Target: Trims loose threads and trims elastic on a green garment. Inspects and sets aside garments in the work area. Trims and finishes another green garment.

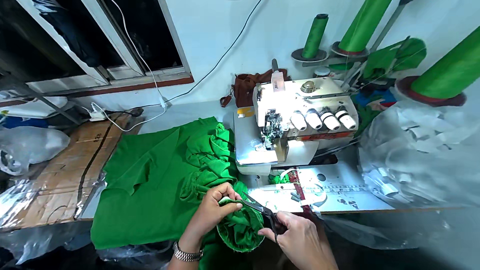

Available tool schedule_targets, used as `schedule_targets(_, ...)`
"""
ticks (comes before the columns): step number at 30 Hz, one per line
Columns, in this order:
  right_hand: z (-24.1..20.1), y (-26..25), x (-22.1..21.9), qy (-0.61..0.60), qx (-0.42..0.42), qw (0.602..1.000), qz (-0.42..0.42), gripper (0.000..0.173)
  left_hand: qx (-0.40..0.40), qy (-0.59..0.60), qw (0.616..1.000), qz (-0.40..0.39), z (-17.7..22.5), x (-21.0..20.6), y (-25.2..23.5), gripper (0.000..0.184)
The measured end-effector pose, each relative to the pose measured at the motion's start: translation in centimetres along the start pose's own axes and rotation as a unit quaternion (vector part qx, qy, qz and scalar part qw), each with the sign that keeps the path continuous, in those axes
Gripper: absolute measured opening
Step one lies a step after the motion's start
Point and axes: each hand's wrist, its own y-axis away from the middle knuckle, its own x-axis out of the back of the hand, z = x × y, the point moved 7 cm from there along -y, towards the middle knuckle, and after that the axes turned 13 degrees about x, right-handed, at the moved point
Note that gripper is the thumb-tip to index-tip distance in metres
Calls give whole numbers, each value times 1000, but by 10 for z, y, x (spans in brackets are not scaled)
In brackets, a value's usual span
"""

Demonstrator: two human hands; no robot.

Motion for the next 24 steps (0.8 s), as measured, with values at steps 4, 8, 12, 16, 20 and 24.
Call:
schedule_targets(4,-2,6,-1,24,13,1000,-4,56,-1,-1,999,32,0,3,0,8)
schedule_targets(8,-7,7,-3,46,32,998,16,55,-1,6,999,44,-2,4,2,12)
schedule_targets(12,-11,6,-2,73,32,996,32,55,-4,13,998,54,-4,3,2,13)
schedule_targets(16,-12,6,-6,80,42,995,43,55,18,12,998,66,-5,5,2,13)
schedule_targets(20,-15,4,-8,80,44,995,43,57,28,16,998,61,-5,6,3,13)
schedule_targets(24,-15,4,-10,83,48,994,46,57,27,17,997,65,-6,7,3,13)
